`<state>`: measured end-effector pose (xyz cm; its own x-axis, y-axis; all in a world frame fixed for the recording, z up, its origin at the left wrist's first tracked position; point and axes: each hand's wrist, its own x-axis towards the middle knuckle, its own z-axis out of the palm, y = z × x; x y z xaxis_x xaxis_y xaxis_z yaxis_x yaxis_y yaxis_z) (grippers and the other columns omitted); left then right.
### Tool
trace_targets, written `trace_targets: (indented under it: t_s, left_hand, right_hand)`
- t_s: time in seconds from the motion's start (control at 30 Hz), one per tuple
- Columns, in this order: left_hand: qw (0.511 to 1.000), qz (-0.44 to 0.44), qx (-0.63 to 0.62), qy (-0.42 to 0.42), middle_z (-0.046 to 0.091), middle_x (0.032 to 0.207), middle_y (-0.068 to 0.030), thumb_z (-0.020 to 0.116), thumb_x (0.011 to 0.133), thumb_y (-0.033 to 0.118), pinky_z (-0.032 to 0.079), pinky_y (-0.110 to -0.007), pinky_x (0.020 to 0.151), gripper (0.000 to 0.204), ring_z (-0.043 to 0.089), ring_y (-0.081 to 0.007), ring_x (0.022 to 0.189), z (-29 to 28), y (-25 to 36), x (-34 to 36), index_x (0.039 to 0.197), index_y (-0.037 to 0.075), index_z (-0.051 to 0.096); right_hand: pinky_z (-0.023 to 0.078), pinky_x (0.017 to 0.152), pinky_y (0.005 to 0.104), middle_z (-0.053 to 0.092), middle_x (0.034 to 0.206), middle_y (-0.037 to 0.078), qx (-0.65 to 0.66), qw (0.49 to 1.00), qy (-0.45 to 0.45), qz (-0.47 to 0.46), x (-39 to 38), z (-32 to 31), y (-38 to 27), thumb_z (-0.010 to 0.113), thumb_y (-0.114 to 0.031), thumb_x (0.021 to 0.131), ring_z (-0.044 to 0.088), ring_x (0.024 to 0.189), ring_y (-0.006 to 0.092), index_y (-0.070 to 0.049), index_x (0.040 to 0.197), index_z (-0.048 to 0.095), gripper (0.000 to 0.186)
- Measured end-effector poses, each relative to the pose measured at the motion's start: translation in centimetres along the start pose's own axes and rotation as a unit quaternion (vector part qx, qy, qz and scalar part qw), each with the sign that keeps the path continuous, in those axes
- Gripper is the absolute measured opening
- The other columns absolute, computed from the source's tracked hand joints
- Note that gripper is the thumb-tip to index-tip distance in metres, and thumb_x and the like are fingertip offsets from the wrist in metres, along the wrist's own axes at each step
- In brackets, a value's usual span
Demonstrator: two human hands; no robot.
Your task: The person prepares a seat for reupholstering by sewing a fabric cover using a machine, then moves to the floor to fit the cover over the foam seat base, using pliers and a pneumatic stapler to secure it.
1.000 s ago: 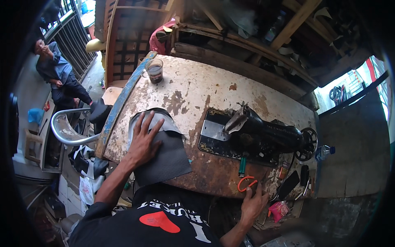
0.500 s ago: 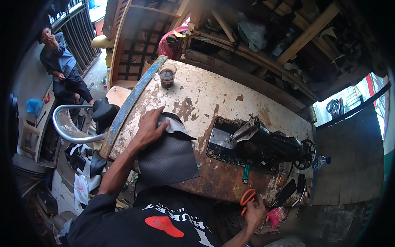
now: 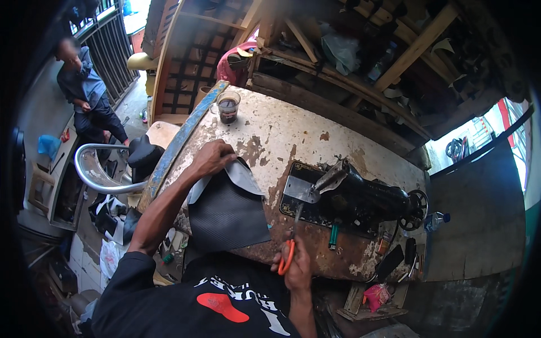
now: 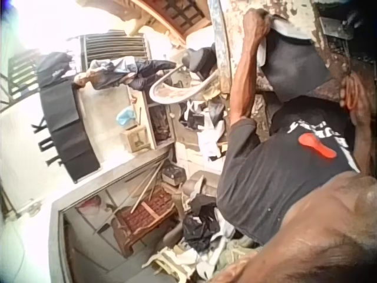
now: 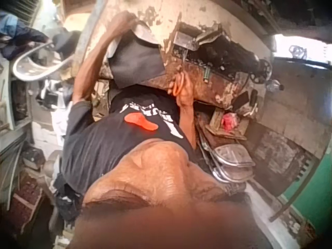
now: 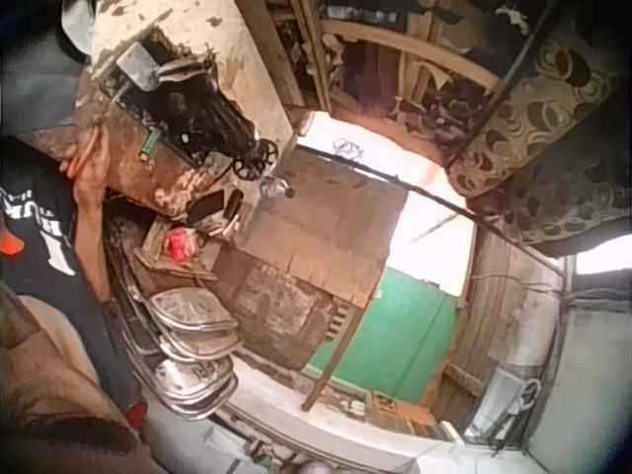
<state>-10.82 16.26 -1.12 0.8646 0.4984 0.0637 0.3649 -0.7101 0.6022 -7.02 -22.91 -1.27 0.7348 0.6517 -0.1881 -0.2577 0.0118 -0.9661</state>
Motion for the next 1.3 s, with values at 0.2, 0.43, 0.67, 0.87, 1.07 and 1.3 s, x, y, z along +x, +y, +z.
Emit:
trace_targets:
  t_s: [0.2,0.43,0.67,0.87,1.07,1.3]
  left_hand:
    - [0.998,0.020,-0.045,0.050,0.073,0.088,-0.0214,0.068,0.098,0.023,0.054,-0.045,0.079,0.022,0.071,-0.0384,0.083,-1.1,1.1,-1.5,0.102,0.002,0.073]
    - [0.997,-0.010,-0.061,0.054,0.073,0.091,-0.0246,0.067,0.099,0.025,0.054,-0.047,0.081,0.026,0.072,-0.0393,0.087,-2.7,1.8,-2.9,0.103,0.000,0.073]
    - [0.971,-0.161,-0.170,0.039,0.075,0.087,-0.0139,0.069,0.098,0.028,0.053,-0.039,0.078,0.030,0.069,-0.0222,0.079,-4.7,-1.4,-4.2,0.105,0.000,0.076]
    - [0.913,-0.252,-0.321,-0.014,0.073,0.086,-0.0080,0.067,0.101,0.032,0.052,-0.033,0.077,0.037,0.064,-0.0138,0.079,-5.1,-6.7,-4.7,0.105,-0.003,0.076]
    - [0.905,-0.242,-0.347,0.032,0.077,0.107,-0.0136,0.058,0.106,0.048,0.054,-0.034,0.092,0.052,0.070,-0.0174,0.098,-4.2,-8.9,-5.9,0.118,0.000,0.076]
    - [0.943,-0.203,-0.257,0.053,0.079,0.099,-0.0122,0.079,0.091,0.023,0.056,-0.032,0.083,0.029,0.074,-0.0200,0.089,-3.5,-6.9,-7.3,0.115,0.006,0.077]
  right_hand:
    - [0.061,0.055,0.0359,0.067,0.093,0.007,0.155,0.967,-0.077,0.185,4.8,1.7,-0.2,0.046,-0.056,0.108,0.070,0.075,0.0162,-0.003,0.131,0.056,0.059]
    - [0.053,0.050,0.0251,0.062,0.088,0.003,0.053,0.967,-0.109,0.223,11.6,3.5,-0.9,0.050,-0.059,0.106,0.062,0.063,0.0104,-0.004,0.126,0.057,0.059]
    - [0.052,0.049,0.0287,0.060,0.074,0.003,-0.209,0.975,-0.016,0.067,12.5,3.2,-0.9,0.066,-0.041,0.104,0.060,0.061,0.0099,-0.003,0.125,0.062,0.044]
    - [0.051,0.094,0.0489,0.066,0.114,0.026,-0.653,0.752,0.075,-0.046,11.5,2.6,-5.5,0.069,-0.025,0.096,0.063,0.110,0.0447,0.004,0.131,0.061,0.046]
    - [0.050,0.096,0.0486,0.065,0.120,0.023,-0.519,0.817,0.012,-0.253,11.1,8.4,-3.4,0.065,-0.021,0.102,0.063,0.111,0.0418,0.006,0.125,0.065,0.035]
    - [0.041,0.109,0.0534,0.055,0.134,0.026,-0.585,0.777,0.002,-0.232,7.4,8.5,1.9,0.059,-0.018,0.103,0.052,0.126,0.0437,0.007,0.135,0.058,0.040]
